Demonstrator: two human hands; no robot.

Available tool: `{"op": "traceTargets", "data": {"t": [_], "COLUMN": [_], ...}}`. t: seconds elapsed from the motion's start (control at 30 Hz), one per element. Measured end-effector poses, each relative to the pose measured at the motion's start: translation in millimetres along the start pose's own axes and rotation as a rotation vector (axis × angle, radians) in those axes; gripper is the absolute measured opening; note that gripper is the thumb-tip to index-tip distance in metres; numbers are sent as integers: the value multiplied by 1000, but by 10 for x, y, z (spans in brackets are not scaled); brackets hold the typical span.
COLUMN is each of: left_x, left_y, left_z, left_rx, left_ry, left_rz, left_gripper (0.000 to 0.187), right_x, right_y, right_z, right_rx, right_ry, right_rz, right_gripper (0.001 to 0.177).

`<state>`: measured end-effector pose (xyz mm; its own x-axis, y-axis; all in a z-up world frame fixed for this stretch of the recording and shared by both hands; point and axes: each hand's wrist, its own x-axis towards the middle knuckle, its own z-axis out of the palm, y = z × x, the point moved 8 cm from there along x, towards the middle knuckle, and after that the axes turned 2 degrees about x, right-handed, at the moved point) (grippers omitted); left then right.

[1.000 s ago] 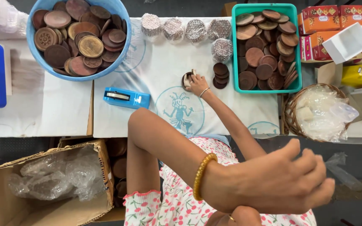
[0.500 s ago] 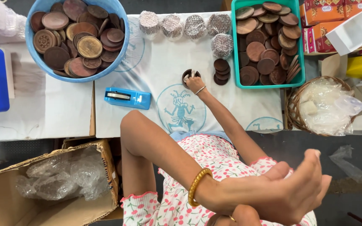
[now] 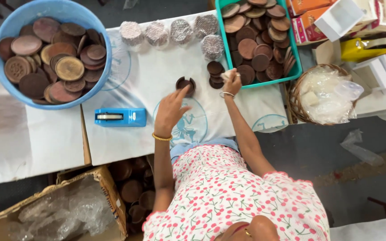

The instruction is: The person cleans wooden disks with a cloth by hand, taking them from a blue bowl and a green tray and wiping their surfaces one by one.

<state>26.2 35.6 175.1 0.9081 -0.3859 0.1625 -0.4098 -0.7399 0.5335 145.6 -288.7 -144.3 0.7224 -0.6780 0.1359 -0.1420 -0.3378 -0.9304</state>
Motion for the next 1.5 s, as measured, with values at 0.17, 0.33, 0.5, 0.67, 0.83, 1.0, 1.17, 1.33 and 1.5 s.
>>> {"op": "traceTargets", "data": {"t": [0.17, 0.33, 0.5, 0.67, 0.83, 1.0, 1.17, 1.33, 1.5], "left_x": [-498, -638, -950, -774, -354, -242, -319, -430, -445], "left_y": [-1426, -1555, -1771, -1420, -1213, -1341, -1234, -1331, -1505], "left_z": [1503, 1479, 1863, 1714, 1670, 2131, 2187, 2175, 2307], "left_rx": [-25, -6, -82, -454, -684, -866, -894, -842, -956], "left_ry": [-313, -298, -301, -343, -180, -71, -101, -69, -3], "left_rz": [-362, -500, -512, -423, -391, -413, -311, -321, -471], "left_gripper": [82, 81, 84, 68, 49, 41, 42, 41, 42], "right_x": [65, 83, 59, 25, 190, 226, 243, 333, -11], "right_y": [-911, -795, -348, -211, 57, -226, -250, -34, -339], "right_z": [-234, 489, 1126, 1299, 1253, 1151, 1202, 1383, 1177], "right_rx": [-201, -399, -765, -930, -987, -930, -908, -947, -1046], "right_ry": [21, -199, -437, -537, -518, -493, -477, -348, -417], "right_rz": [-170, -541, -726, -942, -968, -681, -498, -535, -806], "right_gripper": [46, 52, 39, 20, 23, 44, 56, 28, 19]}}
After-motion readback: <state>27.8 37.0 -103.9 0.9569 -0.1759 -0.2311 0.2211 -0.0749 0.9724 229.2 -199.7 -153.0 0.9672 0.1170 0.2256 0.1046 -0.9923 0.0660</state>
